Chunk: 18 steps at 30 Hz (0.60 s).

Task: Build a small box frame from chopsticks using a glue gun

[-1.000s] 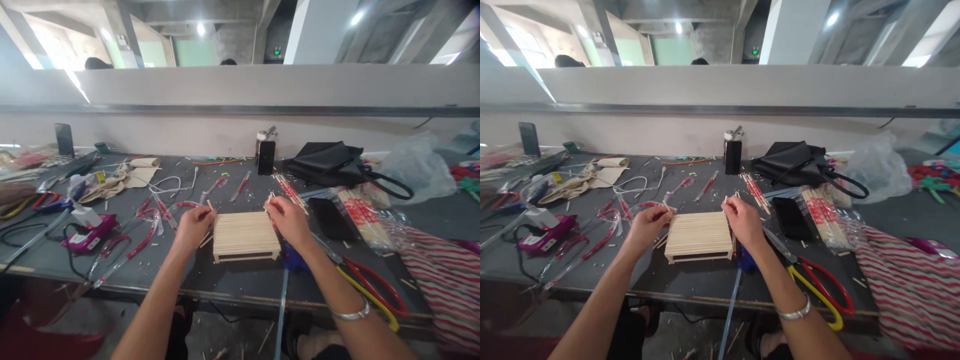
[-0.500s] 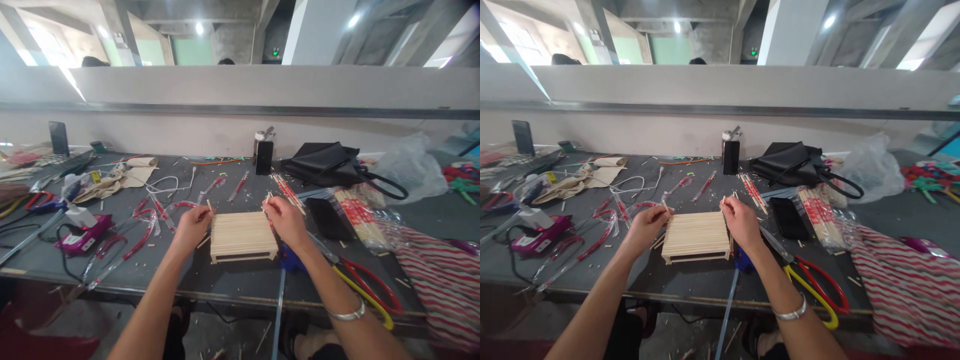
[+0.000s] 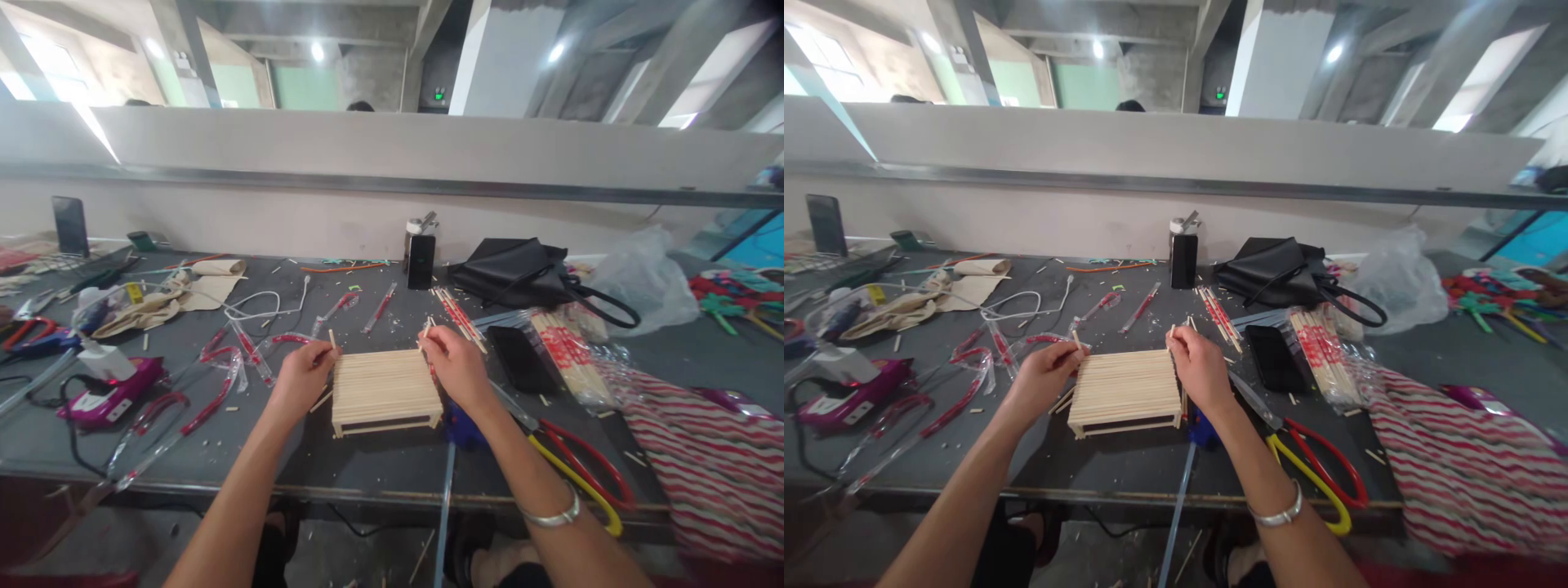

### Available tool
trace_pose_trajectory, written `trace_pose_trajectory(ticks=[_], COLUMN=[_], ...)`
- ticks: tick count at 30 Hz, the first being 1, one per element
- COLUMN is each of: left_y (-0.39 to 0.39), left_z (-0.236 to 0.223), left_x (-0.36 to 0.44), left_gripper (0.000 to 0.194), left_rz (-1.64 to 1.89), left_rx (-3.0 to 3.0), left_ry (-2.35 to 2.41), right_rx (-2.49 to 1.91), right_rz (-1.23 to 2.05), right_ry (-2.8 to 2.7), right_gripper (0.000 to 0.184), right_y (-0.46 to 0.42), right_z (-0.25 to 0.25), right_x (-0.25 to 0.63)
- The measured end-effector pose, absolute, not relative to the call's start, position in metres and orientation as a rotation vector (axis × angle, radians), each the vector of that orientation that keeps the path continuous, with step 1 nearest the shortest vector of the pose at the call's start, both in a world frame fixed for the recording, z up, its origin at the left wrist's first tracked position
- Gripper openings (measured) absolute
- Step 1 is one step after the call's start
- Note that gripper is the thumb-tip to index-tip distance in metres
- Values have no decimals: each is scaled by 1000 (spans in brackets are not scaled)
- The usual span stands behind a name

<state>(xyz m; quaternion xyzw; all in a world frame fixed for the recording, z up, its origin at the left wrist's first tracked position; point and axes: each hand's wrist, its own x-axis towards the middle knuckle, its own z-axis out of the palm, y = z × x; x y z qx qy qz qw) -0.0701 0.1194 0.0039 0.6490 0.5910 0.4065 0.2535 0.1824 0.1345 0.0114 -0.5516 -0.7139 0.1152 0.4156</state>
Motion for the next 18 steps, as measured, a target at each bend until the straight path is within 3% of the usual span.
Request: trace_pose_trajectory(ticks=[18], left_y=[118], left_z=[7], left_x=[-68], left_gripper=[31], left_rz=[1046], left_rx=[1763], left_ry=[1662], right_rx=[-1366], right_rz=[310], right_ry=[-1840], right_gripper=[16], right_y=[135], right_z=[12], right_x=[183])
